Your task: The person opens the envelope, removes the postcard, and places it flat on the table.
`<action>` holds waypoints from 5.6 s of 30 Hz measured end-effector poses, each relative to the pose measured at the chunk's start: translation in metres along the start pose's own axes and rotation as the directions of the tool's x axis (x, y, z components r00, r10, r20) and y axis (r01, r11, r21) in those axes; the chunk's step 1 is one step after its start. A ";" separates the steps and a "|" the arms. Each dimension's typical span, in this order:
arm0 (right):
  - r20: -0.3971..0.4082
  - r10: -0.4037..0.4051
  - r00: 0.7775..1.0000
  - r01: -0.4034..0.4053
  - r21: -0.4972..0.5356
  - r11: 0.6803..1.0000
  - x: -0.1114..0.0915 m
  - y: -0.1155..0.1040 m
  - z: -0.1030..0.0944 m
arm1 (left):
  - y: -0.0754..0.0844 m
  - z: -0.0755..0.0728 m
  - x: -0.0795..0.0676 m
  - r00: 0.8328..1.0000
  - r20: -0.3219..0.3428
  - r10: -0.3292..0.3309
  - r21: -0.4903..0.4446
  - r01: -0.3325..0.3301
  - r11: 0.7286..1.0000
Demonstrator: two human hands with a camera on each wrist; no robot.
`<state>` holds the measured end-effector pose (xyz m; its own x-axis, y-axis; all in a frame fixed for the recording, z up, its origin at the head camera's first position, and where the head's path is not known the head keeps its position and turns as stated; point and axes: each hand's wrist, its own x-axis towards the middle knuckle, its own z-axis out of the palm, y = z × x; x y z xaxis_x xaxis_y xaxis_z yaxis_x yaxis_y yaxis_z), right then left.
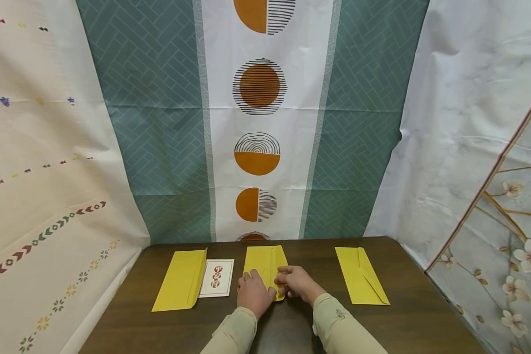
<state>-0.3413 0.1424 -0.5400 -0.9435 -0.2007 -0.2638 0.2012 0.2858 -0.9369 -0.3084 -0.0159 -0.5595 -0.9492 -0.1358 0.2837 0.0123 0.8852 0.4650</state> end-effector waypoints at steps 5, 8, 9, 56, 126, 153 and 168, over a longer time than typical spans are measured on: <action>0.006 0.021 1.000 -0.021 0.022 1.000 0.001 0.003 0.001 | 0.000 -0.002 -0.001 1.000 0.011 0.010 -0.016 -0.010 1.000; -0.001 0.027 1.000 -0.027 0.021 0.999 0.002 0.004 0.002 | 0.000 -0.003 -0.001 0.999 0.006 0.033 -0.019 -0.033 0.999; -0.003 0.029 1.000 -0.029 0.023 0.999 0.002 0.004 0.002 | 0.000 -0.003 -0.001 0.999 0.008 0.040 -0.019 -0.040 0.999; -0.009 0.070 0.998 -0.070 0.004 0.998 0.011 -0.002 0.016 | 0.005 -0.001 0.001 1.000 0.020 0.012 -0.025 -0.011 1.000; -0.154 0.033 0.987 -0.016 0.112 0.994 0.013 0.009 0.014 | 0.004 -0.002 -0.004 0.994 0.104 0.036 0.101 -0.047 0.994; -0.219 0.031 0.975 -0.015 0.074 0.997 0.013 0.010 0.015 | -0.029 0.023 -0.012 0.862 0.496 0.106 0.194 -0.229 0.954; -0.105 -0.050 0.993 0.036 -0.131 0.991 0.010 0.009 0.008 | -0.027 0.012 -0.008 0.837 0.541 0.075 0.179 -0.202 0.963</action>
<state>-0.3471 0.1350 -0.5532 -0.9748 -0.1156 -0.1910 0.1305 0.3990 -0.9076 -0.3047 -0.0335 -0.5847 -0.9642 0.1938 -0.1812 0.1478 0.9595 0.2400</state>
